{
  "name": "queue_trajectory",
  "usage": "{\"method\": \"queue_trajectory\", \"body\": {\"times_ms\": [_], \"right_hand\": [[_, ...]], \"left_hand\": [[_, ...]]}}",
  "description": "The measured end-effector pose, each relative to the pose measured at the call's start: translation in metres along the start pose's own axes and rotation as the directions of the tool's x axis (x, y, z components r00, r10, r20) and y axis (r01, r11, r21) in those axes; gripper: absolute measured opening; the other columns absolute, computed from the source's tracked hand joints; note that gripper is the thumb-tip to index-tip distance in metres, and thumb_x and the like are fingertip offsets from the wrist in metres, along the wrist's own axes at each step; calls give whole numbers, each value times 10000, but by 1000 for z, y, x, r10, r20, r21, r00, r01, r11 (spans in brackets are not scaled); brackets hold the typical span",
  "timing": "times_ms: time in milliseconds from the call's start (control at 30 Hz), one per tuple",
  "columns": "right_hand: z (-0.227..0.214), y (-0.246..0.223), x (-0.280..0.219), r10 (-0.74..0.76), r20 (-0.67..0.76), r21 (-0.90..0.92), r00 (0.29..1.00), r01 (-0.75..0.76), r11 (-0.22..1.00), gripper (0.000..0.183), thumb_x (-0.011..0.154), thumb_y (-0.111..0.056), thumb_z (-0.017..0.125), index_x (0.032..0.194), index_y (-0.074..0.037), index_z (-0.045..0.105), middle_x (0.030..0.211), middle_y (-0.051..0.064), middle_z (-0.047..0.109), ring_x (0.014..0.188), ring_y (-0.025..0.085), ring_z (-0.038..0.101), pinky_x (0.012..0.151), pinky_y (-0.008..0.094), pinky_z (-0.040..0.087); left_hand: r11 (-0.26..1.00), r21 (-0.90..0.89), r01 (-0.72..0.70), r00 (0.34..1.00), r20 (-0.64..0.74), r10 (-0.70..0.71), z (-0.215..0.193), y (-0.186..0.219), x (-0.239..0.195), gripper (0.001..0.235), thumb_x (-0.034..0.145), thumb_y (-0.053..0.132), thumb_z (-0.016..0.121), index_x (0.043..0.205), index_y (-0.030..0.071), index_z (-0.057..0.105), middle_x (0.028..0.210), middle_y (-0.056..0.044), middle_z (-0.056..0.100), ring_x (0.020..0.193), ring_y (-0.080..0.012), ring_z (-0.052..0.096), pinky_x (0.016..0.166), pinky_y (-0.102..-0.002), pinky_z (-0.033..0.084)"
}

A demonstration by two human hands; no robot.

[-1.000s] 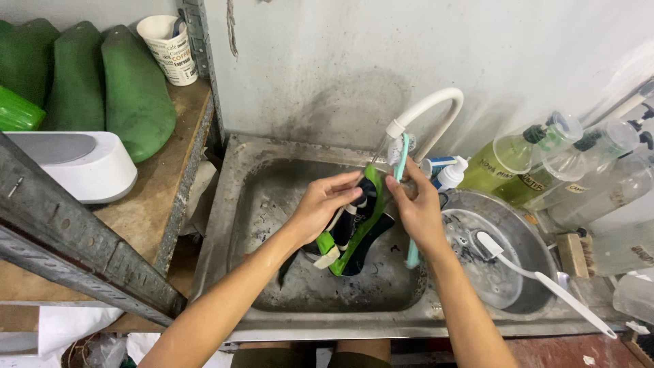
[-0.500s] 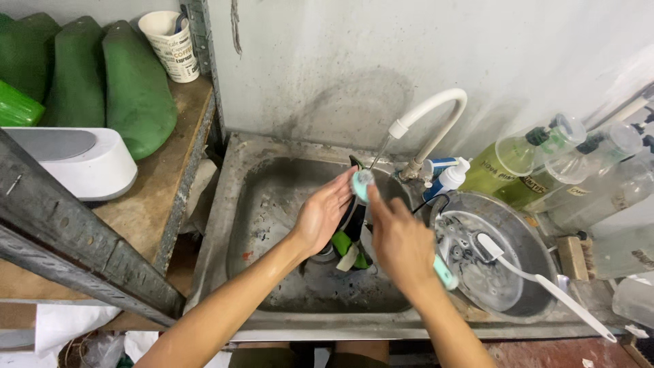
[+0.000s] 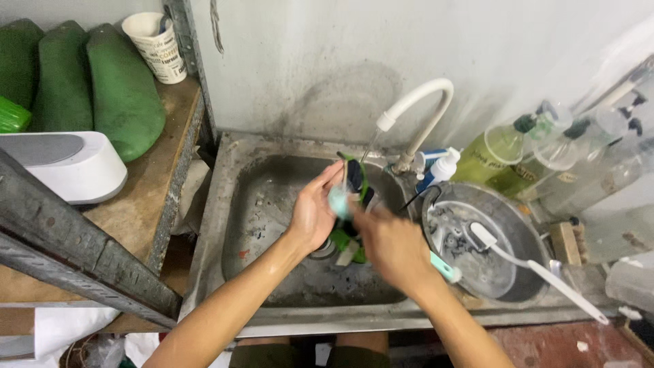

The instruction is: The person washes a dark blue cap with a green brim in a kitchen sink. They rinse the cap under running water, scrub it with a toothbrush, and apply soap to clean the interior and exterior surfaces.

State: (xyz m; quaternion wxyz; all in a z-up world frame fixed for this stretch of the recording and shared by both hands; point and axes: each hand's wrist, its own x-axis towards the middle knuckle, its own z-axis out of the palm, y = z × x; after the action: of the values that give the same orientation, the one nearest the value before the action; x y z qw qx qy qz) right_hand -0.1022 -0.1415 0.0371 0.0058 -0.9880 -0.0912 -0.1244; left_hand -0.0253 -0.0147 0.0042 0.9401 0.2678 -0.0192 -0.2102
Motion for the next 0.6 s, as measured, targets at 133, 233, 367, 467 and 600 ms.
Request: {"method": "queue_trajectory", "body": {"times_ms": [133,233,367,467,600], "right_hand": [[-14,22,-12,51,23,174,998,-54,983,93,823,-292,574,864,-283,657,815,2,659,683,349,680,569,528,540],[-15,59,-13,277,-130,404,952,-204,892,96,950,-132,521,894,-93,589,733,101,655,679,389,676,571,436,530],[-19,68,2,400,13,673,916,-304,675,359,942,-96,477,1295,-71,540,666,152,637,577,294,624,570,411,505],[-22,46,11,355,-65,617,933,-242,748,221,959,-141,488,1093,-40,631,658,172,668,616,364,649,587,459,489],[-1,32,35,200,-264,340,944,-103,935,191,928,-225,578,1011,-120,714,860,159,700,760,432,637,616,544,496]], "left_hand": [[1000,5,-27,987,-161,28,-33,-15,38,257,829,173,689,1074,92,696,1077,-71,705,1006,-189,660,942,-289,468],[998,67,-16,983,-183,28,-34,-16,35,277,823,193,727,1064,58,700,1045,-131,703,975,-202,661,908,-313,499],[995,96,9,994,-108,2,-21,-19,39,283,876,197,665,1115,46,671,1097,-142,685,1002,-207,661,907,-334,519],[980,193,-56,996,-56,68,-17,-31,47,343,888,165,647,1193,11,624,1156,-126,655,1045,-204,634,933,-348,498],[758,573,-313,948,141,285,1,-24,39,342,929,181,619,1232,20,614,1211,-144,634,1112,-228,607,950,-377,488]]}}
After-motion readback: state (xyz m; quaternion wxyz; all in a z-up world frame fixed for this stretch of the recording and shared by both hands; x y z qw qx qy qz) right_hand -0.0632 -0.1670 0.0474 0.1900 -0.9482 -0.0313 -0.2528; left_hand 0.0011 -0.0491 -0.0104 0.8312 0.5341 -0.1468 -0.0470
